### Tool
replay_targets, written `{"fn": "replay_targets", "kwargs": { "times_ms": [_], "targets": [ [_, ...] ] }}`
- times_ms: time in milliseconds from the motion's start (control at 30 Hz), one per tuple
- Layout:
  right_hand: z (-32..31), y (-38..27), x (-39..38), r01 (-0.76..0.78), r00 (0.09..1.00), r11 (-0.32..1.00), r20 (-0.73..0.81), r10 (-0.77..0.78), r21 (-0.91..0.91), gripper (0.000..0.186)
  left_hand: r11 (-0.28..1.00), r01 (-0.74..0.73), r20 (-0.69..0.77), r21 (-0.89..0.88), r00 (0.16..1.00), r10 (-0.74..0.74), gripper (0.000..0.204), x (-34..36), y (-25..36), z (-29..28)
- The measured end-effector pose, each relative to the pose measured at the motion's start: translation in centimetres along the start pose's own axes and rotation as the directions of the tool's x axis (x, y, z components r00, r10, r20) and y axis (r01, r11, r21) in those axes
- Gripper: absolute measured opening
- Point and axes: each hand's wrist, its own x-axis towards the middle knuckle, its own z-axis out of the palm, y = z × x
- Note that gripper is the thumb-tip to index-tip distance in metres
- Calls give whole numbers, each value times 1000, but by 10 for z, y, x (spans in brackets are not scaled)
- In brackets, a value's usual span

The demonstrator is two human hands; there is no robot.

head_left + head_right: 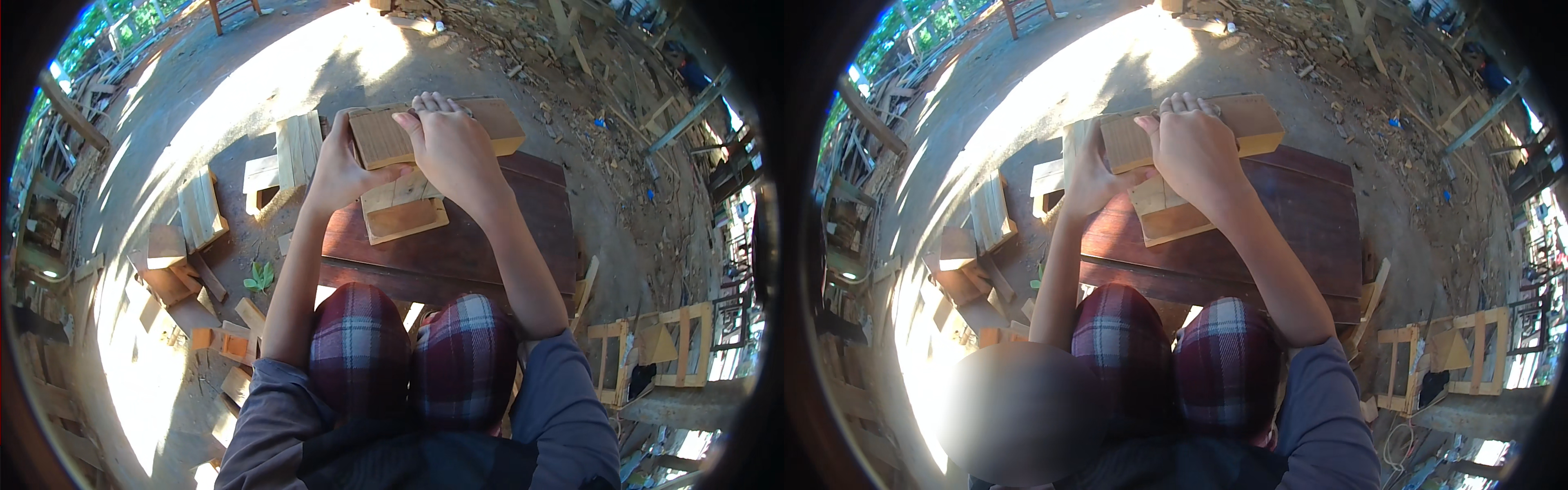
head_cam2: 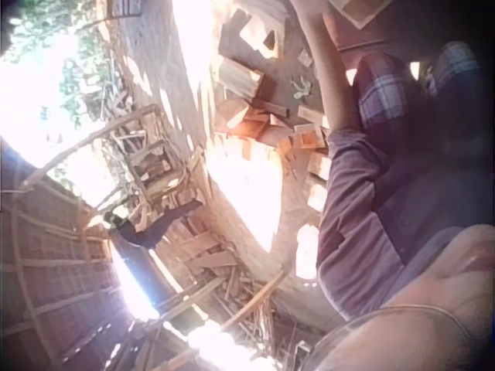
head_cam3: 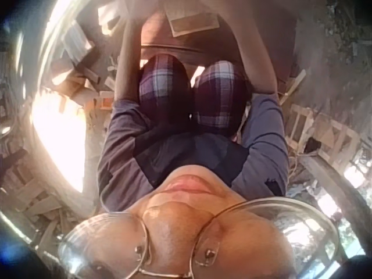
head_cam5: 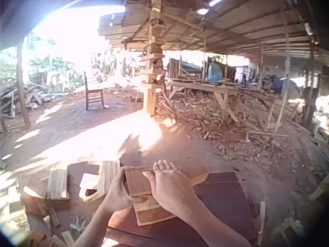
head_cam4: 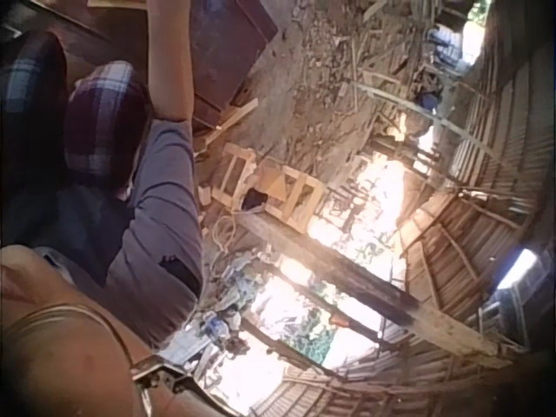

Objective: Sanding, brushing, marking, and preparing wood components for assembly.

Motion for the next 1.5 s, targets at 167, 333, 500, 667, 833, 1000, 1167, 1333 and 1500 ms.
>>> {"fn": "replay_targets", "kwargs": {
  "times_ms": [167, 333, 500, 667, 833, 1000, 1167, 1333, 1500],
  "targets": [
    [27, -32, 15, 103, 995, 992, -2, -103, 67, 52, 991, -81, -61, -110, 995, 75, 70, 1, -18, 4],
    [34, -48, 14, 306, 952, 945, -16, -306, 112, 51, 890, -238, -4, 389, 966, 259, 73, -4, -38, -4],
    [17, -37, 7, 213, 975, 950, 11, -221, 230, 48, 979, -149, -50, -137, 988, 143, 66, 1, -14, 10],
    [2, -15, 4, 22, 989, 984, 137, -47, 174, 48, 982, -125, -75, -138, 990, 116, 72, -4, -3, 10],
    [-24, 58, 7, -307, 947, 948, 128, 295, 88, 44, 987, -63, -51, -147, 997, 56, 79, -1, 1, 10],
    [-18, -3, 10, -110, 968, 984, 242, 74, 141, 42, 964, -38, -71, -263, 997, 20, 77, -4, -11, 5],
    [-11, -13, 11, -126, 952, 951, 303, 35, 284, 43, 967, 14, -26, -255, 999, -21, 77, -4, -13, 3],
    [9, 56, -3, -269, 960, 929, -148, 238, -253, 49, 971, -15, -27, -240, 1000, 8, 76, 2, -10, 21],
    [30, -42, -1, 98, 994, 995, -44, -97, 24, 52, 989, 10, -175, -147, 984, -36, 74, 3, -24, 11]
  ]
}}
